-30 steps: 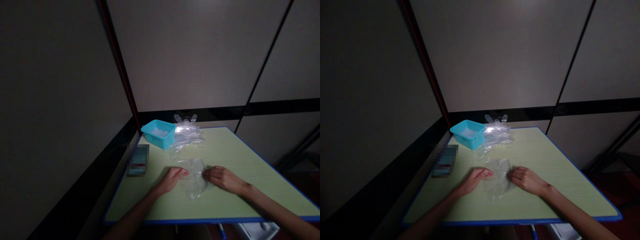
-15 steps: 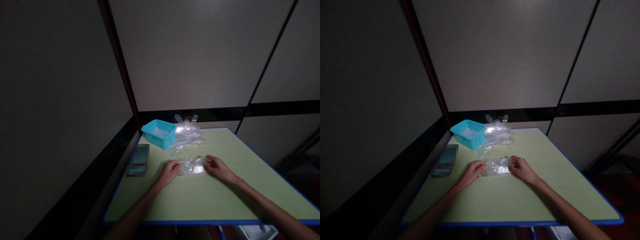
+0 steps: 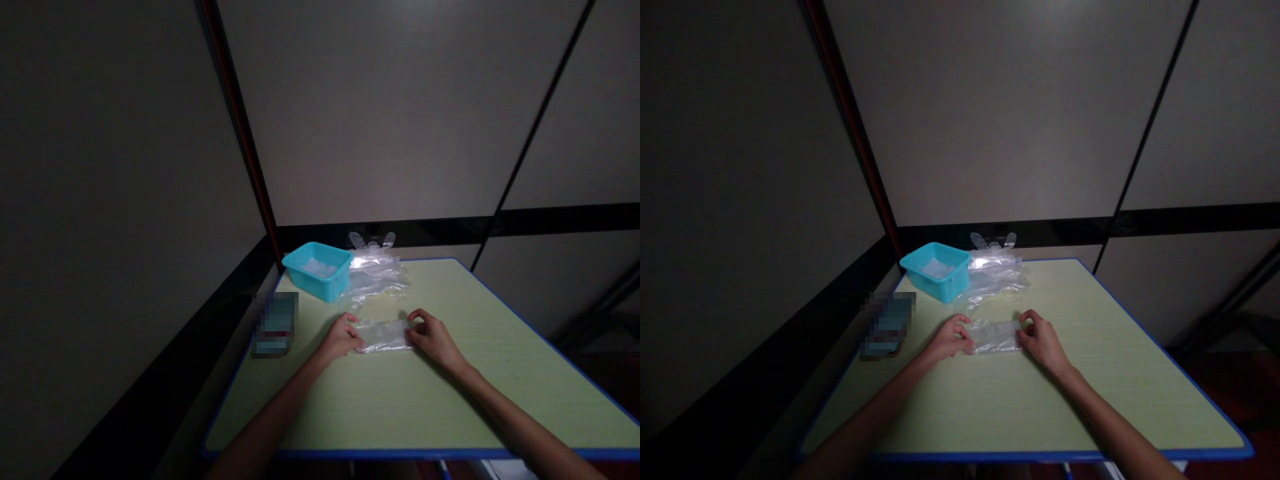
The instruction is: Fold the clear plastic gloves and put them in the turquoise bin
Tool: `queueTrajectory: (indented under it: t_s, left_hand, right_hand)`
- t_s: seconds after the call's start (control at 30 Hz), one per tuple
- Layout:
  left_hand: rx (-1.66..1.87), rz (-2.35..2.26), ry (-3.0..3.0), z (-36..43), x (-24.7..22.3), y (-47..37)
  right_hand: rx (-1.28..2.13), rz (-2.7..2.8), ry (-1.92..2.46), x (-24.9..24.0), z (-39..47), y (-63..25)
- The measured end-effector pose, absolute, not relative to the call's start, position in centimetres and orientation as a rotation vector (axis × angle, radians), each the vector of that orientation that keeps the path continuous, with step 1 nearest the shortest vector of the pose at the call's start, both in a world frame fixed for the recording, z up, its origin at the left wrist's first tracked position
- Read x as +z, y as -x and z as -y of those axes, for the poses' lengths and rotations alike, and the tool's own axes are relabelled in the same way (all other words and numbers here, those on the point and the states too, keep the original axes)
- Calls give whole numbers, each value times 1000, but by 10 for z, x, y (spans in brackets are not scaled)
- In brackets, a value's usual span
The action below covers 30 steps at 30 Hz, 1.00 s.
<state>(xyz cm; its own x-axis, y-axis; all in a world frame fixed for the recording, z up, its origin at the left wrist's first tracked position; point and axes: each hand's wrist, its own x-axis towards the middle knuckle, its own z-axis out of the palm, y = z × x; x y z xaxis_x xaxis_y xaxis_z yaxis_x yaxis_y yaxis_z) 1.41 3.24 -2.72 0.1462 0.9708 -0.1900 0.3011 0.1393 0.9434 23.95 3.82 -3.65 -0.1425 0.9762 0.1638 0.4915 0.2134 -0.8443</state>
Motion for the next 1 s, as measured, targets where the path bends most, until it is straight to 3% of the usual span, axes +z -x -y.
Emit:
queueTrajectory:
  t_s: [0.33, 0.67, 0.9, 1.0]
  left_hand:
    - [807, -1339, -1336, -35, -24, -17]
    - [1024, -1445, -1402, -34, -28, -18]
    - [1213, -1496, -1660, -25, -17, -19]
    - [1048, -1402, -2054, -14, -13, -31]
  right_hand:
    - [594, 1874, 1418, -35, -34, -240]
    - [324, 2022, 1470, -39, -35, -239]
    - [217, 2128, 1335, -25, -26, -233]
    - [88, 2289, 1264, -27, -21, -224]
